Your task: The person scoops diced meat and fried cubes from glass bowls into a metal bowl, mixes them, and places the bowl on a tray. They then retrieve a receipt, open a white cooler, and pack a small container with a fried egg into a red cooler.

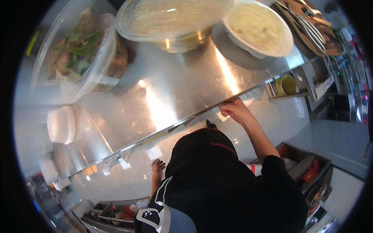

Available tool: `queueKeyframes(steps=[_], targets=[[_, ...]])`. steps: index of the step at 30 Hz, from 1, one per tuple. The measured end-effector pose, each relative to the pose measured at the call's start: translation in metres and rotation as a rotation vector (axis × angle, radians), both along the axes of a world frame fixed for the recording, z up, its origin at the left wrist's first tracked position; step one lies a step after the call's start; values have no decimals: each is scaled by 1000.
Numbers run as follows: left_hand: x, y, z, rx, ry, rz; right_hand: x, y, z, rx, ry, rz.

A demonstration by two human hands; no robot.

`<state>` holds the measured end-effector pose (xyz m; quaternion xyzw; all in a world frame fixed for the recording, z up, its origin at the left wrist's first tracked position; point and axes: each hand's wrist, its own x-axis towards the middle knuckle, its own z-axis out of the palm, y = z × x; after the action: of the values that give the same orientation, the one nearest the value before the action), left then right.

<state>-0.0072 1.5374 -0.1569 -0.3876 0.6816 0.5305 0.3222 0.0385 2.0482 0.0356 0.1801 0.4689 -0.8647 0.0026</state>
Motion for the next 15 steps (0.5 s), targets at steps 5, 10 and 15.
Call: queueKeyframes(steps=[5,10,15], targets=[[-42,12,-17,21,-37,-301,42,-36,89,-275,358,-63],[-88,2,-51,2,-40,-483,74,-76,197,95,520,137],[-112,-7,-104,63,-55,-562,83,-87,275,315,945,321]])
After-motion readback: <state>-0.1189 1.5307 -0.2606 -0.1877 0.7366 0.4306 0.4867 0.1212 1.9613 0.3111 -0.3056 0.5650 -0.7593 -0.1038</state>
